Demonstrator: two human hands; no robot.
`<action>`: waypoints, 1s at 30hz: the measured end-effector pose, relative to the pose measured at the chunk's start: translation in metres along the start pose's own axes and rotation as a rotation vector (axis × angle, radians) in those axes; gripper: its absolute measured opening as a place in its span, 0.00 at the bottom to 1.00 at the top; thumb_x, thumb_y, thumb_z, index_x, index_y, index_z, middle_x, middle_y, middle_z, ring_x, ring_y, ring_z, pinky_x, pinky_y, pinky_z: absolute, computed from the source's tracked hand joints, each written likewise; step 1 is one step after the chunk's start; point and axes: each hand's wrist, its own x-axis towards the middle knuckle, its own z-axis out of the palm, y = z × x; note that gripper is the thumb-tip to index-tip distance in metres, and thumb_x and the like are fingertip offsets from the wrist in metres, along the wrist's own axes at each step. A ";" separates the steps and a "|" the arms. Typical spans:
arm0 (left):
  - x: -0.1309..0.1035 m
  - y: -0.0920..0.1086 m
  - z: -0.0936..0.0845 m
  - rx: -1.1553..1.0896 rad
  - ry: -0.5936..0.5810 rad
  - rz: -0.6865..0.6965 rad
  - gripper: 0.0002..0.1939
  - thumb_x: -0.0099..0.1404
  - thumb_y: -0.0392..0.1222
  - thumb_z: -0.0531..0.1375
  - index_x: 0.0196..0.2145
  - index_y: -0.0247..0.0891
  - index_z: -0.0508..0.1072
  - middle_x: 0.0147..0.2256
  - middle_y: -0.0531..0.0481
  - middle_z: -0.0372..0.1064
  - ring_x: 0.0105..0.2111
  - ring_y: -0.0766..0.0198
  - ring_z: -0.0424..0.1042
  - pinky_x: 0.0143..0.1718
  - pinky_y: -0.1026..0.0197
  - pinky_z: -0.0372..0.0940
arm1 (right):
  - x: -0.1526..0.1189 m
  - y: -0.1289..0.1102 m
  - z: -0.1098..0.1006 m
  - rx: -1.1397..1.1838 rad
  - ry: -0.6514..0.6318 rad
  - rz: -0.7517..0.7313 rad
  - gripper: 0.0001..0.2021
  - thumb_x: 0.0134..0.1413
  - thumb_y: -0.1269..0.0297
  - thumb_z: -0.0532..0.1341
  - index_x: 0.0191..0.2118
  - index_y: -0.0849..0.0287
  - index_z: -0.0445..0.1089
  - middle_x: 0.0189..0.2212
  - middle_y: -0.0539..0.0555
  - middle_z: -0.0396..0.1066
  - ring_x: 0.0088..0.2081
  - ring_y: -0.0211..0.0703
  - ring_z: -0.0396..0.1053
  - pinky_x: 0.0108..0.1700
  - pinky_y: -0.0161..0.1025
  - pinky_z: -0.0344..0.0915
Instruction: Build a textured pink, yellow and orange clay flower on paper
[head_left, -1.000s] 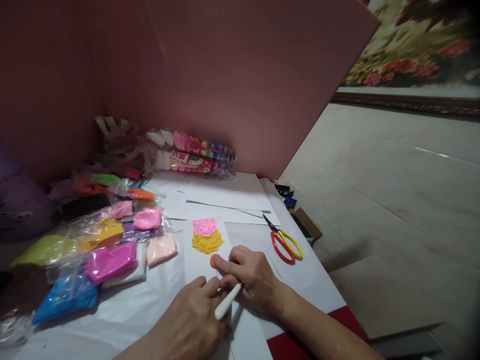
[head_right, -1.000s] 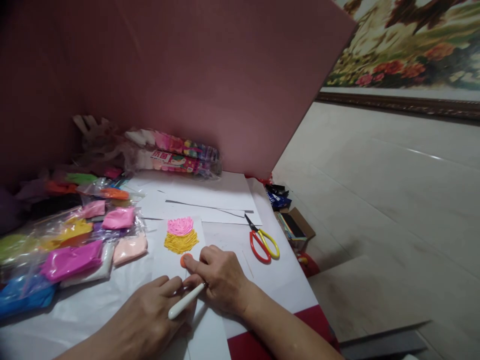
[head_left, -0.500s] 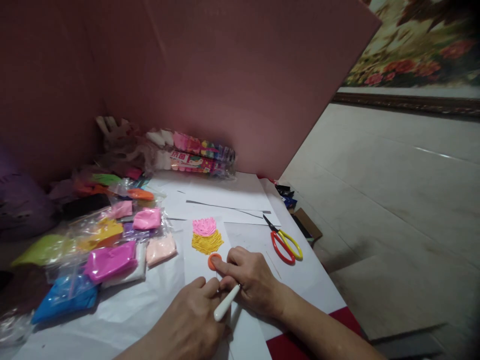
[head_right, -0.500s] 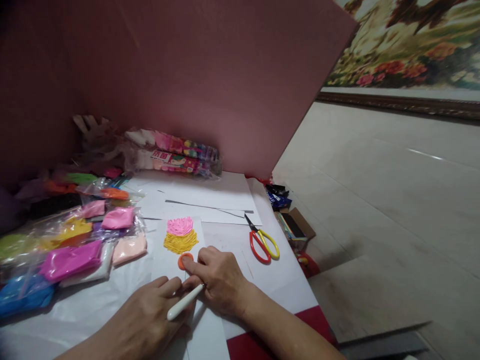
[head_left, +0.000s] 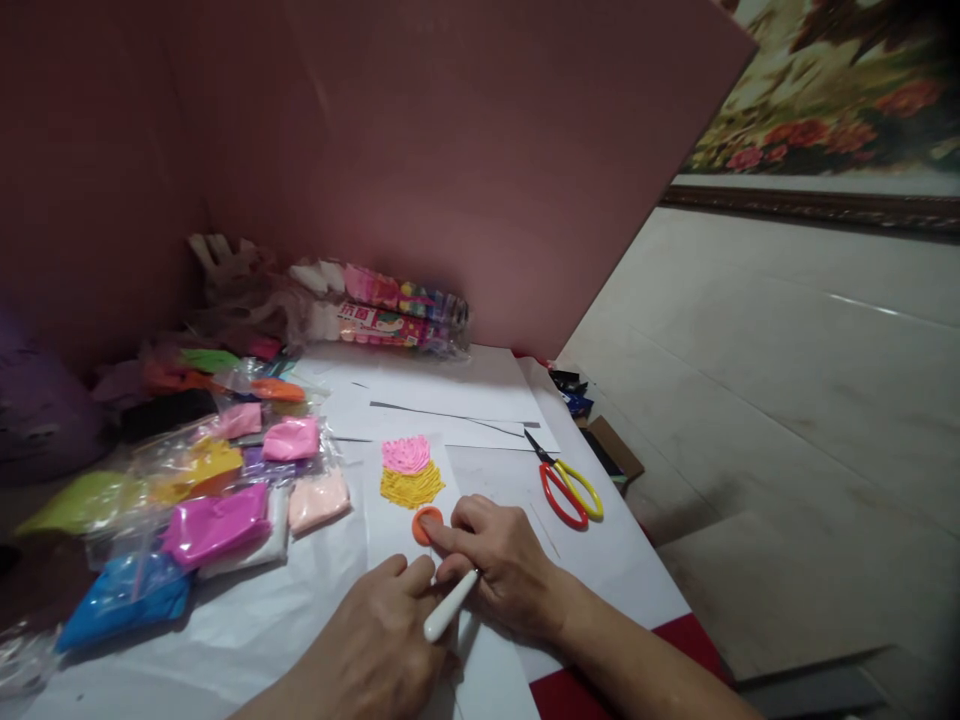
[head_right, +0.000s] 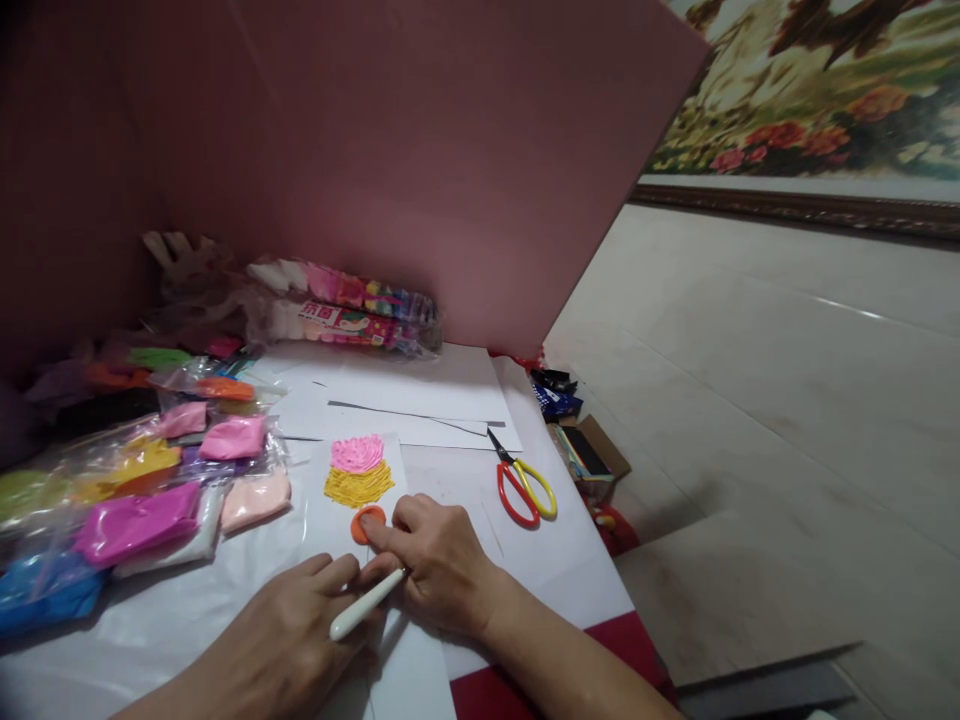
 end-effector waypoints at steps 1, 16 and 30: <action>0.000 0.000 0.000 0.009 0.002 0.010 0.08 0.55 0.40 0.67 0.27 0.37 0.70 0.27 0.53 0.71 0.25 0.63 0.62 0.23 0.58 0.51 | -0.002 0.001 0.001 0.051 0.056 -0.003 0.22 0.65 0.53 0.46 0.52 0.58 0.69 0.28 0.55 0.66 0.29 0.42 0.63 0.30 0.38 0.60; 0.002 -0.001 -0.020 -0.041 -0.080 0.022 0.05 0.64 0.36 0.58 0.29 0.37 0.70 0.28 0.50 0.70 0.27 0.62 0.65 0.27 0.61 0.60 | 0.000 0.039 -0.004 0.089 0.336 0.718 0.04 0.50 0.69 0.58 0.35 0.58 0.65 0.27 0.50 0.68 0.28 0.42 0.67 0.28 0.37 0.61; 0.005 -0.009 -0.033 -0.121 0.126 -0.100 0.13 0.65 0.34 0.54 0.22 0.36 0.65 0.22 0.50 0.66 0.23 0.62 0.64 0.23 0.60 0.58 | 0.022 0.000 -0.033 -0.279 0.223 0.528 0.03 0.52 0.71 0.62 0.30 0.59 0.66 0.27 0.53 0.70 0.29 0.45 0.66 0.31 0.39 0.56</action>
